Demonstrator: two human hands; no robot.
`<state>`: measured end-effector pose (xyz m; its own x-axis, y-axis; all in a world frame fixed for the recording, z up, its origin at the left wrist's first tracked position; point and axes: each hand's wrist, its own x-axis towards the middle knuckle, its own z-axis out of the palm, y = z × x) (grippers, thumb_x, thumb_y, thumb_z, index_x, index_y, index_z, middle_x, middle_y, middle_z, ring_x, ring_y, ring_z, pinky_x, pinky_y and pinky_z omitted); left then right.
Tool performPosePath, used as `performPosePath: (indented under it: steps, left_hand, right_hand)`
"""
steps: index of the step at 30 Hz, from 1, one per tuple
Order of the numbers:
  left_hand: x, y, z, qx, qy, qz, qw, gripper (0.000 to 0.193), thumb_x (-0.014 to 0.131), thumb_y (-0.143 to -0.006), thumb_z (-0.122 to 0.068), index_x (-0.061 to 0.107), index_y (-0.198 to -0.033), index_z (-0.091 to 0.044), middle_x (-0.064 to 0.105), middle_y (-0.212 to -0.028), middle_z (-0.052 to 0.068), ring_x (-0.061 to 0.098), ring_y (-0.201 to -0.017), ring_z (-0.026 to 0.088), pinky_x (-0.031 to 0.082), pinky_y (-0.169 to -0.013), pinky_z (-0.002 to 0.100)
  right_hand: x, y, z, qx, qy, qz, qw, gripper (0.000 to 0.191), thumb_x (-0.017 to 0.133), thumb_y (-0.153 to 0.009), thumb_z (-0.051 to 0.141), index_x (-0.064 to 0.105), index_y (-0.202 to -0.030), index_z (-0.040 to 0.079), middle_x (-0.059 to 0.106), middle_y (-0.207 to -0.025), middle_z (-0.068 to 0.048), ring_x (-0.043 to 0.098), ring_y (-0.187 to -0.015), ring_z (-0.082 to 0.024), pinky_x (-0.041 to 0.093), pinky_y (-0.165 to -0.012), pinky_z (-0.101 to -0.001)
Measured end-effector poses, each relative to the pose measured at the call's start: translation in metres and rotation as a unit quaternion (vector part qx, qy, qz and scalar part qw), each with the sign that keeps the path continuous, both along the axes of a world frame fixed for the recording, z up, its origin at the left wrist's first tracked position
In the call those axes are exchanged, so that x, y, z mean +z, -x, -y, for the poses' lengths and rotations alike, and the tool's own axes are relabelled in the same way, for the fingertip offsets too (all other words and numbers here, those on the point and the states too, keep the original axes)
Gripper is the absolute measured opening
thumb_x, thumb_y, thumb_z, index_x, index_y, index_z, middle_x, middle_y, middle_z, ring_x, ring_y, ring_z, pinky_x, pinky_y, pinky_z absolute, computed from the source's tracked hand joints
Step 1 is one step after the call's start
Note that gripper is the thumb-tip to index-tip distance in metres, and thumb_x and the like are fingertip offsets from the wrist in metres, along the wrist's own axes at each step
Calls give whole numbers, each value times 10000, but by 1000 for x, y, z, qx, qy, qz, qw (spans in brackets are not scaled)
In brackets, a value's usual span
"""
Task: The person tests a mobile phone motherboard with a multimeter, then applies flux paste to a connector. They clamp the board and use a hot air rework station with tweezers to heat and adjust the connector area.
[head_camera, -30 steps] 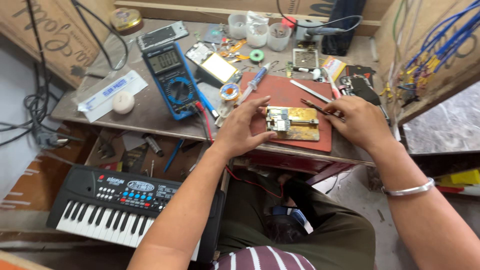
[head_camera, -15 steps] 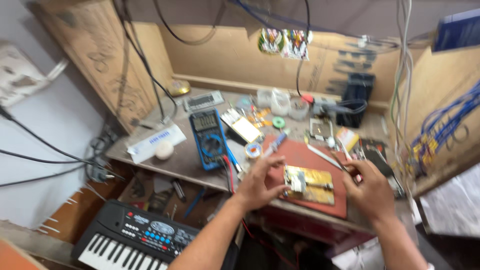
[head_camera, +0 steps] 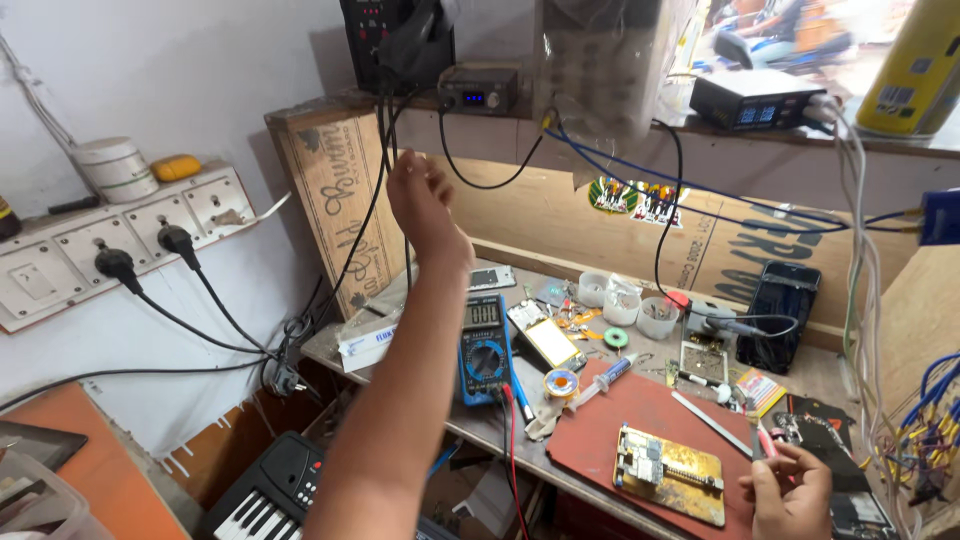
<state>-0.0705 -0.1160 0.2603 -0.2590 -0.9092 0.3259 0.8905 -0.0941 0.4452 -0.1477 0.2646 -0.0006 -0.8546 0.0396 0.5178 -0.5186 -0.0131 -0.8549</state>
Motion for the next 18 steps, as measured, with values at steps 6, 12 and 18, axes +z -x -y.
performPosePath:
  steps: [6, 12, 18]
  left_hand:
    - [75, 2, 30, -108, -14, 83, 991, 339, 698, -906, -448, 635, -1014, -133, 603, -854, -9, 549, -772, 130, 376, -635, 311]
    - [105, -3, 30, -147, 82, 84, 982, 519, 725, -848, -528, 669, -1164, -120, 783, -1034, 15, 718, -884, 134, 584, -783, 290]
    - [130, -9, 15, -92, 67, 15, 993, 586, 727, -847, -496, 547, -1251, -112, 803, -956, 83, 748, -789, 159, 612, -642, 286]
  right_hand:
    - [15, -7, 3, 31, 5, -20, 999, 435, 605, -957, 42, 420, -1344, -34, 599, -960, -117, 635, -696, -154, 550, -603, -301]
    - [22, -13, 3, 17, -26, 25, 999, 400, 592, -969, 40, 440, -1332, -29, 604, -934, -119, 633, -712, -151, 536, -610, -299]
    - [19, -11, 1, 20, -29, 36, 999, 411, 598, -956, 61, 455, -1337, -2, 588, -961, -99, 631, -729, -151, 535, -633, -297]
